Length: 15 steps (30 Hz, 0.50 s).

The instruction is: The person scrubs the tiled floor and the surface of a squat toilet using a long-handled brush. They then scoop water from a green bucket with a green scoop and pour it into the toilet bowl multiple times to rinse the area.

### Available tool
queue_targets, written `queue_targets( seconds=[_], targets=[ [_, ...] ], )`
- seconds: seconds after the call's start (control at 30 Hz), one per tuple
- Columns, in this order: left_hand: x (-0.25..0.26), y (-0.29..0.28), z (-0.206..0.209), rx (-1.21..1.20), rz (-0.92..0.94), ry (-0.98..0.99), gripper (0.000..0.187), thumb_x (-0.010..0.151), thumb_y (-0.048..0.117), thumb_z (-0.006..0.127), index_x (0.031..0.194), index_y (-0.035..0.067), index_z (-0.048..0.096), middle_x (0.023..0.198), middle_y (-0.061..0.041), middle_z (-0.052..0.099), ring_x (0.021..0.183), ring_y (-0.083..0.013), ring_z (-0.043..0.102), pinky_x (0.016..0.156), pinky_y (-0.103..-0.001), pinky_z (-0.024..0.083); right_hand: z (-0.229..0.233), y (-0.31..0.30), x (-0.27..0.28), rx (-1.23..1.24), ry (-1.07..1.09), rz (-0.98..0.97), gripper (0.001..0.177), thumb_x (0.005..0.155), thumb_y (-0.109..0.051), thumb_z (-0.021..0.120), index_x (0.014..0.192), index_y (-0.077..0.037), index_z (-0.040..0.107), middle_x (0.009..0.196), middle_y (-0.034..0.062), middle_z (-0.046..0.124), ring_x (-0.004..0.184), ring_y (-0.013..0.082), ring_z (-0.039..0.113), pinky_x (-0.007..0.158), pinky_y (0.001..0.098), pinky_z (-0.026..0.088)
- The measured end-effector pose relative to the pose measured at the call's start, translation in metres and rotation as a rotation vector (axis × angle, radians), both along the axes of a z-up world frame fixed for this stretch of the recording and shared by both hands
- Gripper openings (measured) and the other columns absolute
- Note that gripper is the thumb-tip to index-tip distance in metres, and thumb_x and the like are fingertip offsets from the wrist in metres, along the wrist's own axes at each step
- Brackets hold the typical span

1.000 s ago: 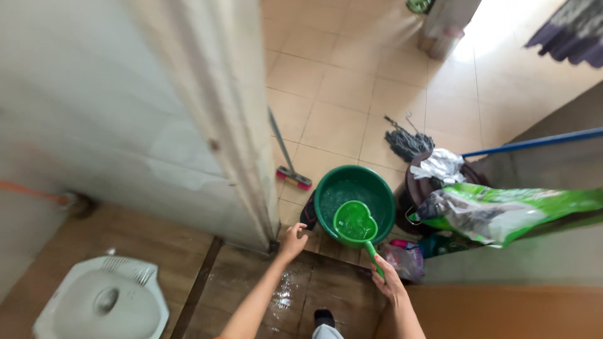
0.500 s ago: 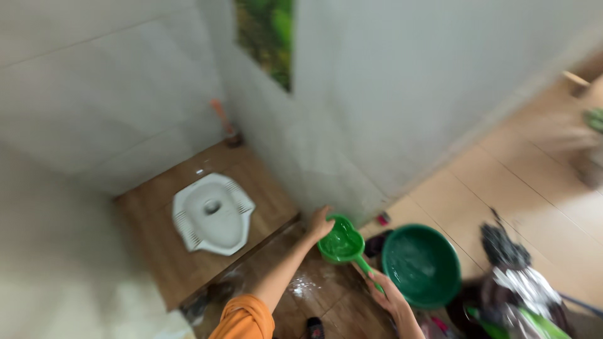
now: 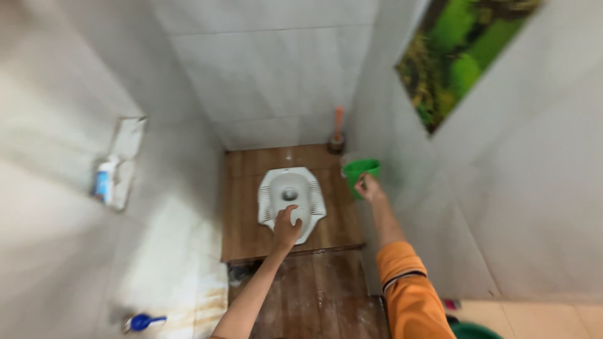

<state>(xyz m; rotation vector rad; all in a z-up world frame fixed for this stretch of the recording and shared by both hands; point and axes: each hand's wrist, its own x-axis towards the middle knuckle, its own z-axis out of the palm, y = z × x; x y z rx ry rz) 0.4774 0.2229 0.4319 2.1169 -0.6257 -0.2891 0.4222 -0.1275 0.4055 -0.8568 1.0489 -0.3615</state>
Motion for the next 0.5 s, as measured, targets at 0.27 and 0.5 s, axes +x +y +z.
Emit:
queue_targets(
  seconds=[0.27, 0.5],
  targets=[
    [0.021, 0.046, 0.004, -0.06, 0.143, -0.053, 0.047, 0.085, 0.016, 0.068, 0.132, 0.014, 0.06, 0.123, -0.017, 0.064, 0.119, -0.0358, 0.061, 0.102, -0.045, 0.048, 0.025, -0.028, 0.041, 0.229, -0.468, -0.184, 0.007, 0.097, -0.006, 0.051, 0.089, -0.007, 0.05, 0.069, 0.0067, 0.044, 0.058, 0.0171, 0.042, 0.046, 0.0309, 0.038],
    [0.014, 0.026, 0.031, -0.076, 0.128, 0.067, 0.044, 0.087, 0.015, 0.066, 0.13, 0.015, 0.06, 0.125, -0.017, 0.063, 0.12, -0.0348, 0.06, 0.099, -0.044, 0.049, 0.027, -0.013, -0.019, 0.47, -0.688, -0.326, 0.014, 0.094, 0.0, 0.052, 0.084, -0.006, 0.045, 0.066, 0.0065, 0.042, 0.057, 0.0182, 0.041, 0.051, 0.0314, 0.037]
  ],
)
